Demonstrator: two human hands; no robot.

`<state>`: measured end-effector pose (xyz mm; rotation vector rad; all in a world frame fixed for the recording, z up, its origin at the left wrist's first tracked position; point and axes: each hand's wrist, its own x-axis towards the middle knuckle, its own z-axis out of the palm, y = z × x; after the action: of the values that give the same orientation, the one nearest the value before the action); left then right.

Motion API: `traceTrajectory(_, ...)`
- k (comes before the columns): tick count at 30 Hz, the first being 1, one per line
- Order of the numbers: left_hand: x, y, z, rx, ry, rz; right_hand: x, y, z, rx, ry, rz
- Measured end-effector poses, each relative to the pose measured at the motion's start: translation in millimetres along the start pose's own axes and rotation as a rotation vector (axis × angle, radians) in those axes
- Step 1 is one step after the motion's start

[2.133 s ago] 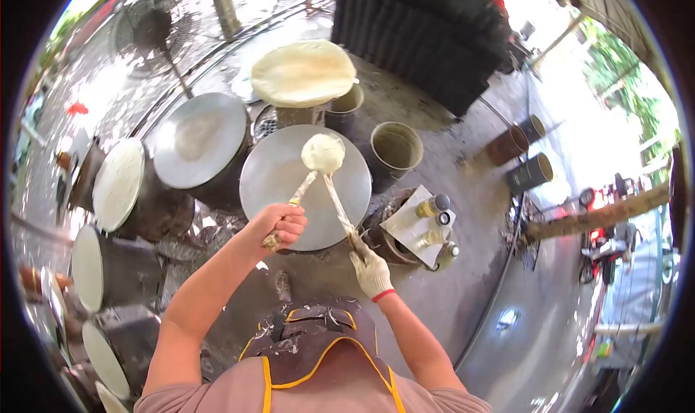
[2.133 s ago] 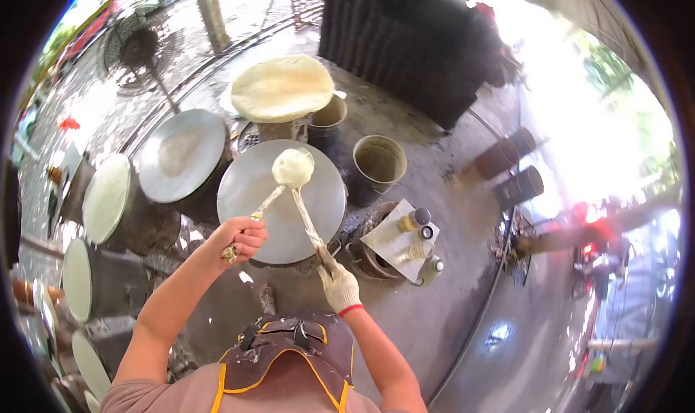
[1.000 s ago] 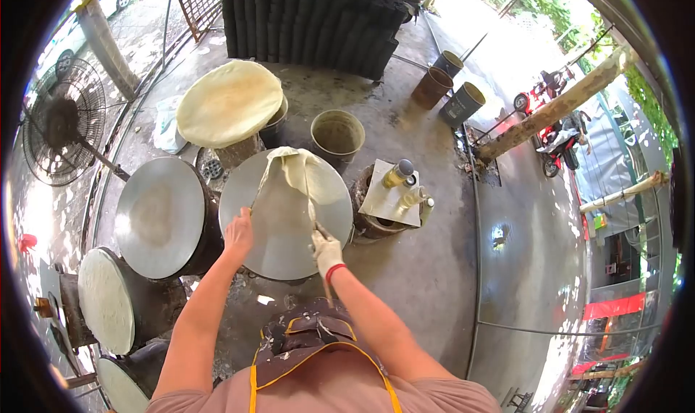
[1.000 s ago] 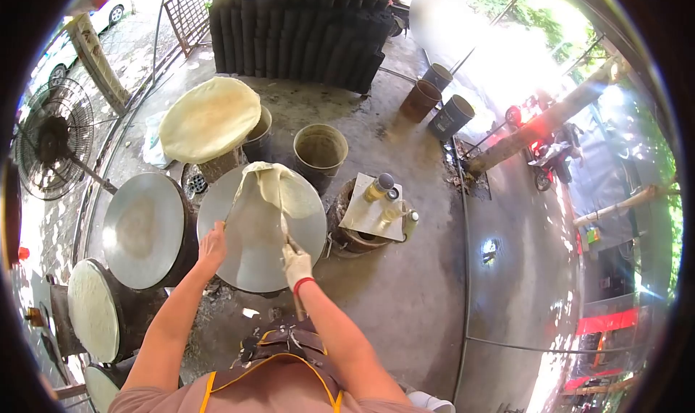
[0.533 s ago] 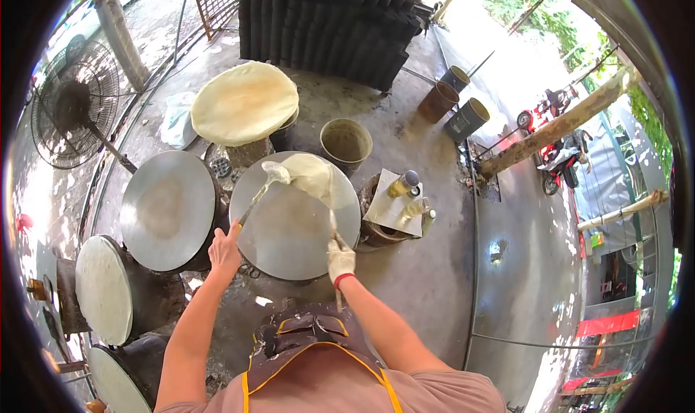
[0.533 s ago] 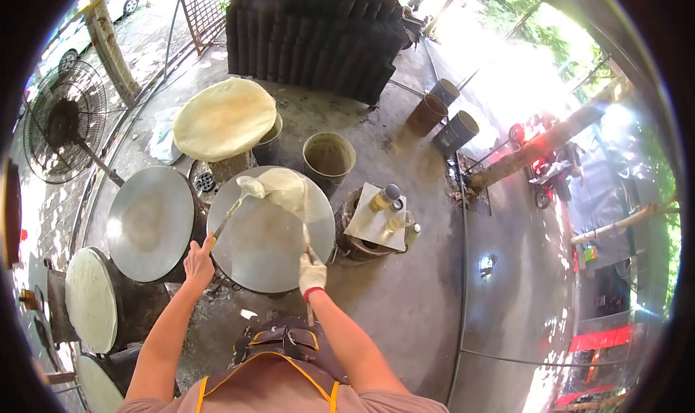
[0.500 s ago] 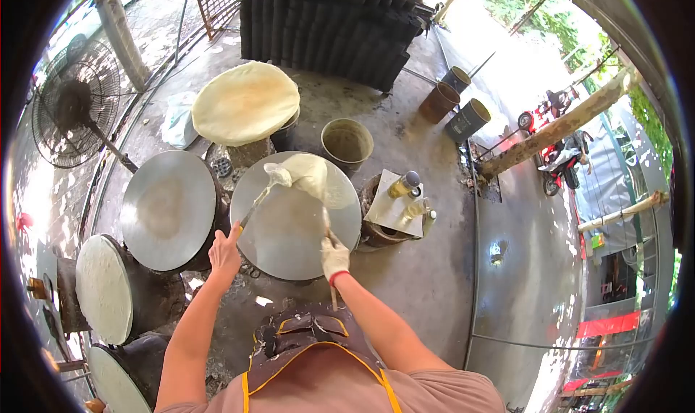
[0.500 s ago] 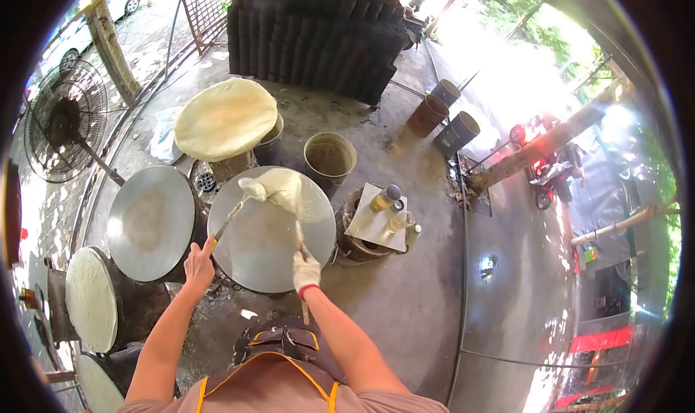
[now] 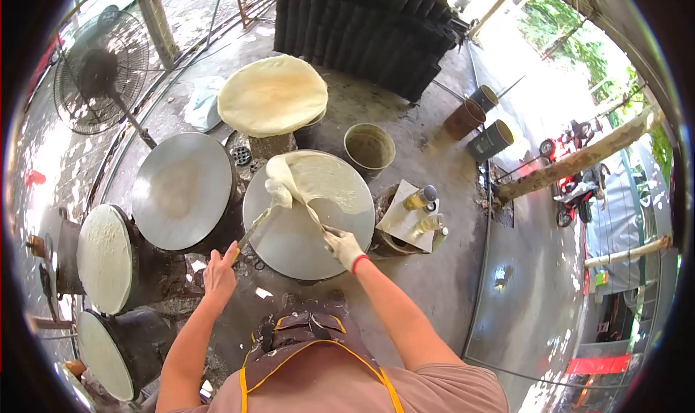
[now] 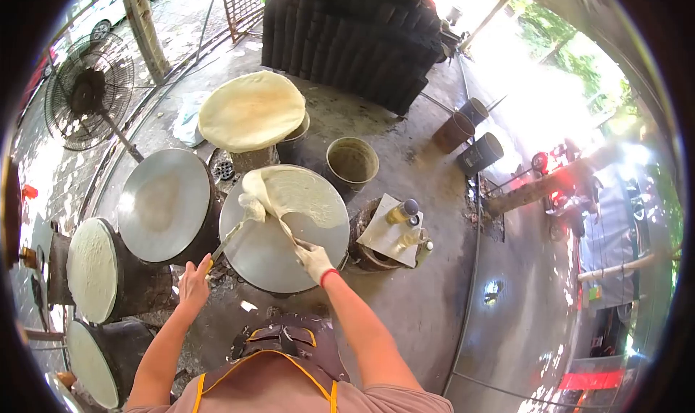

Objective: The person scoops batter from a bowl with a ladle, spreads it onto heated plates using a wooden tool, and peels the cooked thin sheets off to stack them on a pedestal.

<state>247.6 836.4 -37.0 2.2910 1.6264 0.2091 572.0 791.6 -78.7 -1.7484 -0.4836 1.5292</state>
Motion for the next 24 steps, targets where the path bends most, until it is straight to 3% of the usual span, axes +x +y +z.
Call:
traceTrajectory(1,-8,-6,0,-0.053,0.022,-0.026,-15,-9,-12,-0.036,-0.018,0.037)
traceTrajectory(4,-36,-23,8,-0.196,0.112,-0.038,43,63,-42,0.179,0.177,-0.289)
traceTrajectory(5,-42,-24,12,-0.253,0.151,-0.016,44,56,-29,0.289,0.255,-0.389)
traceTrajectory(8,-43,-6,16,-0.479,0.284,0.1,52,22,-1,-0.206,0.115,-0.363)
traceTrajectory(9,-42,2,18,-0.571,0.312,0.076,41,4,0,-0.234,0.022,-0.286)
traceTrajectory(12,-45,2,33,-0.867,0.154,-0.157,5,-25,-31,-0.165,-0.132,-0.041)
traceTrajectory(13,-45,3,40,-0.941,0.177,-0.149,25,-1,-51,-0.109,-0.136,-0.208)
traceTrajectory(14,-44,11,35,-1.045,0.143,-0.226,33,8,-64,-0.108,0.004,-0.182)
traceTrajectory(16,-43,35,17,-1.245,0.06,-0.381,43,5,-60,0.223,0.245,-0.274)
traceTrajectory(19,-42,45,26,-1.296,0.076,-0.453,61,8,-35,-0.35,-0.028,-0.358)
traceTrajectory(22,-52,53,31,-1.317,0.093,-0.508,32,-20,-36,-0.256,-0.284,-0.13)
traceTrajectory(24,-62,58,36,-1.308,0.113,-0.565,33,-29,-53,-0.226,-0.16,-0.156)
